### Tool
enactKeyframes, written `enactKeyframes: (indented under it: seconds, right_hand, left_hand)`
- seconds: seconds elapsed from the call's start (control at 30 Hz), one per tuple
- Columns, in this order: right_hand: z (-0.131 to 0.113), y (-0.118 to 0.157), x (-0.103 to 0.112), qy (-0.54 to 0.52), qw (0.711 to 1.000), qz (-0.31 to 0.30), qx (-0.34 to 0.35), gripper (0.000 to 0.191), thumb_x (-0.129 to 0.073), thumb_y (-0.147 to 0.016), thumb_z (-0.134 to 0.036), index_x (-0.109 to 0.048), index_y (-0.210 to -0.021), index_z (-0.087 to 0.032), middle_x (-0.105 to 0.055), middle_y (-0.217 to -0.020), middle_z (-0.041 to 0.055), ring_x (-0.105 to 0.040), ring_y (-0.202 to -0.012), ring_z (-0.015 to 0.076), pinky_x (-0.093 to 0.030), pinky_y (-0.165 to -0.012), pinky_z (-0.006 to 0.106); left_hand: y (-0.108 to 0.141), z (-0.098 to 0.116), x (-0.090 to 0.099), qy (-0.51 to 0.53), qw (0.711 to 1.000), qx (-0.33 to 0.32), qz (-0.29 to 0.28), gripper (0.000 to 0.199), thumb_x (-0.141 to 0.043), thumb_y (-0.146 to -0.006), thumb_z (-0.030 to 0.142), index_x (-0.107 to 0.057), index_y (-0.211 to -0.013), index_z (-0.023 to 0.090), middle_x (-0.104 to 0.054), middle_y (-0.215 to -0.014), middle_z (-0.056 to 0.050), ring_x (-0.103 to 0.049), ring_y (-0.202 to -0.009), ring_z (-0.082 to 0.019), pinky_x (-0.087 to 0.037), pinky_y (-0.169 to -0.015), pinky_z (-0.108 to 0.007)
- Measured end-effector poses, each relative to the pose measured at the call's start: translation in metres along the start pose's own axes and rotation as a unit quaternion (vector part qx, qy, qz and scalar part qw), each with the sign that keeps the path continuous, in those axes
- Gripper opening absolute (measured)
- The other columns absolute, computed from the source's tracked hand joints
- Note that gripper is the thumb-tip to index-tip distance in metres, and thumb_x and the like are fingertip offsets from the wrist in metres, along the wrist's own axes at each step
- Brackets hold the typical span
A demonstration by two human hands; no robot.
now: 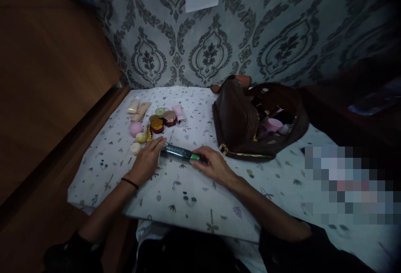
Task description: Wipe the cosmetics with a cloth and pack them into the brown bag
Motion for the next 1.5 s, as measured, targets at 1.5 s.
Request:
enactKeyframes:
  seconds: [1.5]
  right_hand:
    - [-0.007,0.006,-0.012,-0.004,0.997,-0.044,0.066,0.01,-0.066,-0.085,-0.024,-0.059,-0.09,-0.019,-0.063,-0.086,0.0053,-0.06,-0.081,0.0201,-0.047,-0.072,0.031]
  left_hand:
    - [-0.016,0.1,0.0,-0.096,0.988,-0.093,-0.074,0.032,-0.044,-0.096,0.014,-0.051,-0.127,0.014,-0.062,-0.114,-0.011,-0.056,-0.104,-0.023,-0.053,-0.082,-0.034]
Point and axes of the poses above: each hand's wrist, its own y-axis away from the middle knuckle, its own x-axis out of the back of the hand, z = x × y, the point moved 7 cm from there along -y, towards the middle knuckle
